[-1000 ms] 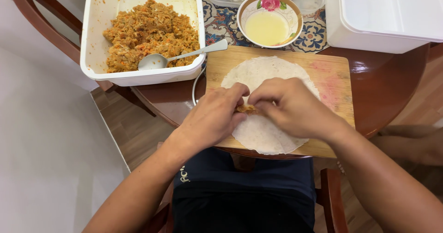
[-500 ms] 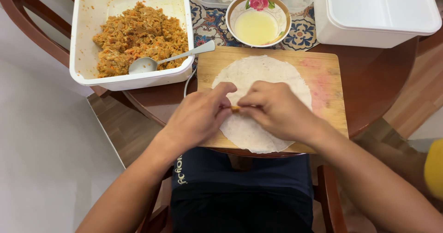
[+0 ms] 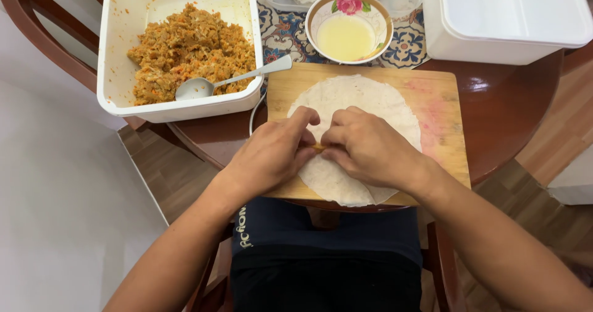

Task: Making spring rolls by placing filling on a wrapper and rolling it up.

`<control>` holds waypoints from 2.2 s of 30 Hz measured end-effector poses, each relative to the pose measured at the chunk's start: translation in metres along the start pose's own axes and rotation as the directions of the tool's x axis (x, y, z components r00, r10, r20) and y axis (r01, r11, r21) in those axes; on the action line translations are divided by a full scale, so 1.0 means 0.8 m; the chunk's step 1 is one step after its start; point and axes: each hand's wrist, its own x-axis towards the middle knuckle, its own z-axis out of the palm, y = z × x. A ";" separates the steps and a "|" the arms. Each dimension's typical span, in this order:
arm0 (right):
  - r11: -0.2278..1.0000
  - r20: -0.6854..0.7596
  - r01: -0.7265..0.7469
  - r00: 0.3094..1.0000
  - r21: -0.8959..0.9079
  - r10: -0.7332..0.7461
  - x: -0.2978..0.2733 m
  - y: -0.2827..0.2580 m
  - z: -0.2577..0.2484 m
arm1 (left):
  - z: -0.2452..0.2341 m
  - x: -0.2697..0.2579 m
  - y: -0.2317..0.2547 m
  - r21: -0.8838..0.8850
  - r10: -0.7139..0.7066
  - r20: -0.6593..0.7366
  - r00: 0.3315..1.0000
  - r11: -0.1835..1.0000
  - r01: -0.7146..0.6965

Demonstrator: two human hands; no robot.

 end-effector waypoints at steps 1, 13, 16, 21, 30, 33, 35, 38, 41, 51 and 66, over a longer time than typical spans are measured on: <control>1.000 -0.002 0.001 1.000 -0.004 -0.001 -0.004 0.006 -0.006 | -0.006 0.002 0.004 0.001 0.004 -0.002 1.000 1.000 -0.004; 0.901 -0.014 -0.403 0.912 0.162 0.411 -0.119 0.071 -0.085 | 0.015 0.024 0.019 -0.038 0.080 0.048 0.996 0.996 -0.079; 0.927 -0.078 -0.354 0.928 0.127 0.365 -0.116 0.057 -0.071 | 0.016 0.026 0.032 0.077 -0.040 0.120 0.992 0.997 0.031; 0.953 -0.212 -0.240 0.937 0.182 0.277 -0.109 0.053 -0.046 | 0.039 0.040 0.048 0.134 0.117 0.083 0.990 0.983 -0.127; 0.996 -0.188 -0.089 0.978 -0.008 0.086 -0.112 0.059 -0.042 | 0.049 0.052 0.062 0.144 0.132 0.069 0.989 0.980 -0.141; 0.997 -0.164 -0.077 0.984 -0.002 0.076 -0.117 0.061 -0.046 | 0.067 0.065 0.072 0.122 0.175 0.039 0.984 0.976 -0.179; 0.989 -0.175 -0.138 0.974 0.052 0.145 -0.117 0.058 -0.046 | 0.076 0.075 0.080 0.103 0.178 0.059 0.982 0.978 -0.184; 0.954 -0.189 -0.254 0.941 0.160 0.282 -0.119 0.058 -0.048 | 0.089 0.089 0.087 0.085 0.168 0.103 0.980 0.981 -0.177; 0.916 -0.174 -0.337 0.910 0.217 0.376 -0.118 0.052 -0.055 | 0.105 0.093 0.081 0.088 0.139 0.121 0.983 0.985 -0.150; 0.833 -0.142 -0.358 0.882 0.421 0.450 -0.142 0.083 -0.065 | 0.084 0.086 0.086 0.055 0.162 0.052 0.985 0.985 -0.165; 0.917 -0.416 0.336 0.881 0.215 -0.226 0.109 -0.017 -0.064 | 0.008 0.006 0.043 0.115 0.108 -0.153 0.982 0.989 -0.091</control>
